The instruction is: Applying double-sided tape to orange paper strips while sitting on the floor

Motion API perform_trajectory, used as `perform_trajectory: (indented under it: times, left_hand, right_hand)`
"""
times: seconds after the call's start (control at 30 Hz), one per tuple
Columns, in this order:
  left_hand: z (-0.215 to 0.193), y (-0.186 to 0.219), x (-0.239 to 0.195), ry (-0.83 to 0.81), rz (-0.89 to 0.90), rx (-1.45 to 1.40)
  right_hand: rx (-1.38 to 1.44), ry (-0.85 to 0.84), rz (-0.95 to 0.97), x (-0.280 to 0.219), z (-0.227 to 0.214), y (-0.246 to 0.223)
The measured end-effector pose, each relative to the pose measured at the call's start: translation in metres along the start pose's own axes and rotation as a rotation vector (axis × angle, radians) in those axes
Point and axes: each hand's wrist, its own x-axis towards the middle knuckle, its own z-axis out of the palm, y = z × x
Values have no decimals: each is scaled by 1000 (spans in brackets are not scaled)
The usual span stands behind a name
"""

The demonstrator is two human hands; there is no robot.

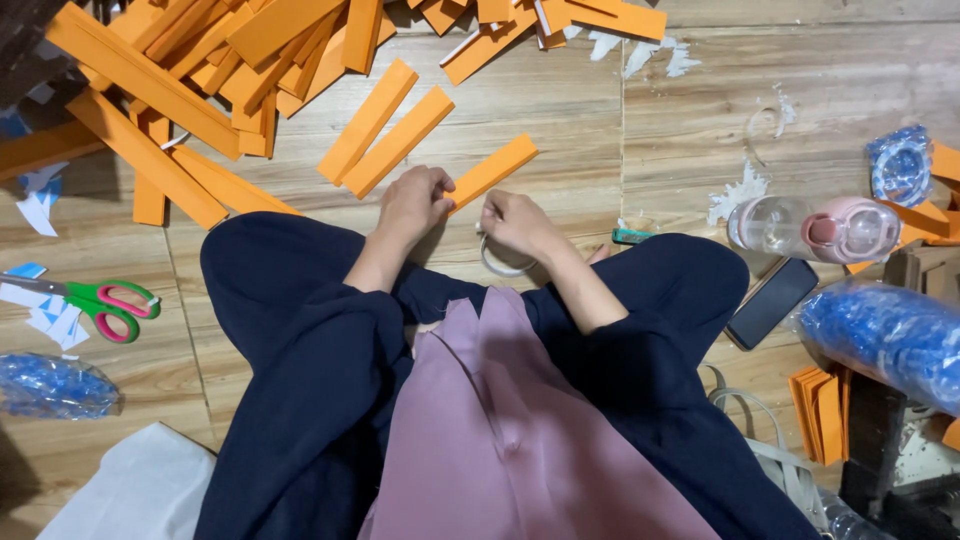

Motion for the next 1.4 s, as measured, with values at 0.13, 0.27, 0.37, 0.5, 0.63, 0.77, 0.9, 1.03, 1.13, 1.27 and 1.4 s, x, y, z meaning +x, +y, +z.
perform_trajectory:
  times: [0.13, 0.27, 0.37, 0.5, 0.63, 0.77, 0.9, 1.03, 1.13, 1.27, 1.4]
  left_hand:
    - [-9, -1, -3, -26, -5, -2]
    - [-7, -9, 2, -41, -4, 50]
    - [-6, -14, 6, -59, 16, 55]
    - [-15, -5, 3, -88, 52, 115]
    - [-10, -14, 10, -86, 68, 145]
    - [-10, -14, 10, -97, 95, 166]
    - [-7, -16, 13, -103, 105, 173]
    - [-9, -17, 10, -106, 119, 174]
    - [-10, -16, 9, -98, 150, 211]
    - [-11, -16, 12, -118, 128, 202]
    - [-12, -16, 14, -161, 154, 244]
  right_hand:
    - [89, -7, -77, 5, -4, 12]
    - [126, 6, -171, 2, -7, -4]
    - [75, 23, -219, 3, -6, -16]
    - [-160, 18, -278, 1, 2, -33]
    - [-202, 24, -297, 9, 16, -41]
    - [-223, 43, -268, 12, 22, -47]
    - [-244, 26, -255, 10, 16, -57]
    - [-285, 20, -278, 14, 16, -59]
    - [-321, 17, -260, 20, 20, -55]
    - [-370, 23, -270, 23, 21, -54]
    - [-439, 28, -279, 22, 22, -59]
